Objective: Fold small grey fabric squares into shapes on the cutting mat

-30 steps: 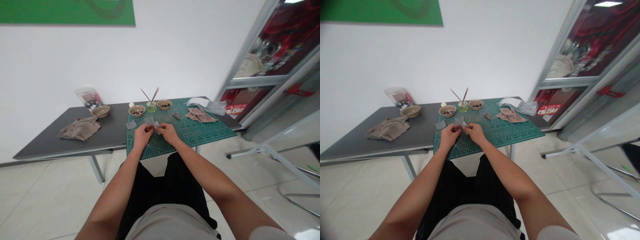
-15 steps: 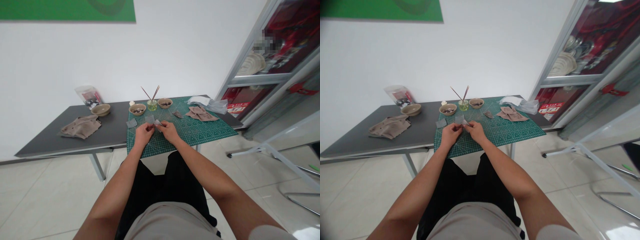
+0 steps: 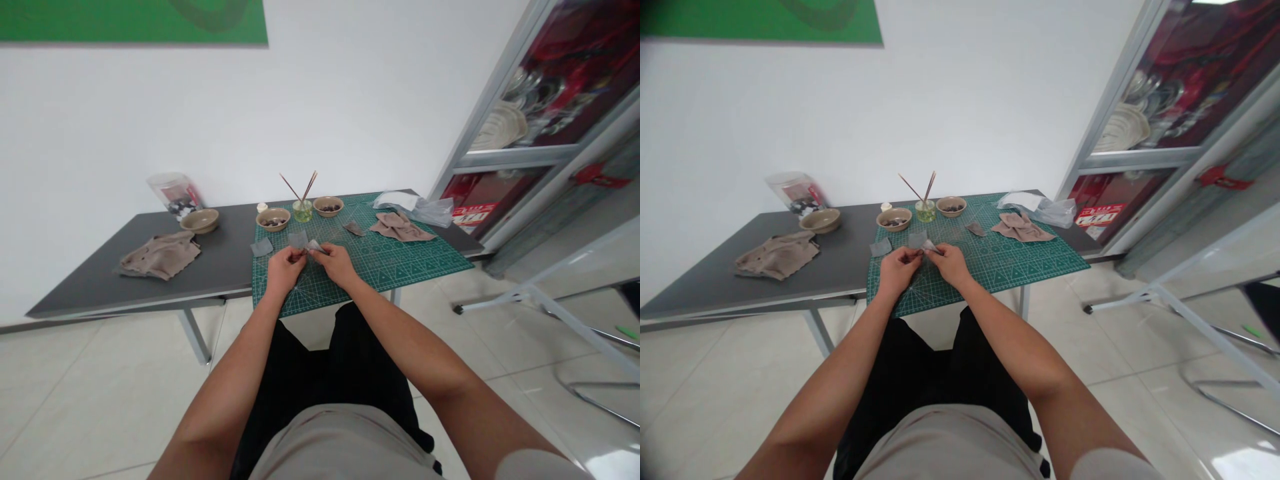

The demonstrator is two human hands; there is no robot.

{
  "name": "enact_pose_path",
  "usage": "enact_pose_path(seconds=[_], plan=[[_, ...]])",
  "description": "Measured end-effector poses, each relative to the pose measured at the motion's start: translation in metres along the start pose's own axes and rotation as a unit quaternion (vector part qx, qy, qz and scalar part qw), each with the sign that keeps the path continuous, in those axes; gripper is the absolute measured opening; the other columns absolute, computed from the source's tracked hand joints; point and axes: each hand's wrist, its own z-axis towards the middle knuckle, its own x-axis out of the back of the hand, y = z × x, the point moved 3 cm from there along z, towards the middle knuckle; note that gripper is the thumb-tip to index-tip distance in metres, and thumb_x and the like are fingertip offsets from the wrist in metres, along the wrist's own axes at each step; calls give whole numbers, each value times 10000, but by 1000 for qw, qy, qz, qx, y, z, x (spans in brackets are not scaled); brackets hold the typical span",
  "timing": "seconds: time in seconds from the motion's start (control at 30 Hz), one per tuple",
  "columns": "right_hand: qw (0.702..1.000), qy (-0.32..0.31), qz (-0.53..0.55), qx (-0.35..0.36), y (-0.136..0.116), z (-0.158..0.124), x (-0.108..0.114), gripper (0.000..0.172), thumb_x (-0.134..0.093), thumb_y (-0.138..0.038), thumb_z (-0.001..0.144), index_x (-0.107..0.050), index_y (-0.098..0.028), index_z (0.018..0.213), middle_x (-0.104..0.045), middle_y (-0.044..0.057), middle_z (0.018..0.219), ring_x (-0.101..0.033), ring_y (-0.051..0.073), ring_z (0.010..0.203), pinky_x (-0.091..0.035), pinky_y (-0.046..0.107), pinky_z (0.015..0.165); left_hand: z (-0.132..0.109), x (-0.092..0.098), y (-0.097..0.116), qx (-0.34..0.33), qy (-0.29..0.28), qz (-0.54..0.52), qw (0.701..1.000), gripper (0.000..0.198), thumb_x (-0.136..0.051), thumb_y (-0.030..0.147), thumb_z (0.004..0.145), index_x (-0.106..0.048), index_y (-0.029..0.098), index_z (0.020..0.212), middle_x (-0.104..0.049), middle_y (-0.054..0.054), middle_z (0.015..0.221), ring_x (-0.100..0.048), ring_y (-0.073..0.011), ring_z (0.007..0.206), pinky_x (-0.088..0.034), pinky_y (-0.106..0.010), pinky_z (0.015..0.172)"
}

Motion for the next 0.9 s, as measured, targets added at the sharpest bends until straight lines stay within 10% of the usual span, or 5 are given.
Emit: enact_pose_path(seconds=[0.9], plan=[[998, -11, -40, 45, 1, 0, 1, 288, -602, -359, 856, -622, -177, 634, -494, -17, 667, -482, 132, 671, -334, 273, 648, -1, -4, 2, -25, -13, 42, 999, 127, -608, 296, 772, -644, 183, 727, -661, -2, 706, -586, -148, 668, -435, -264, 660]])
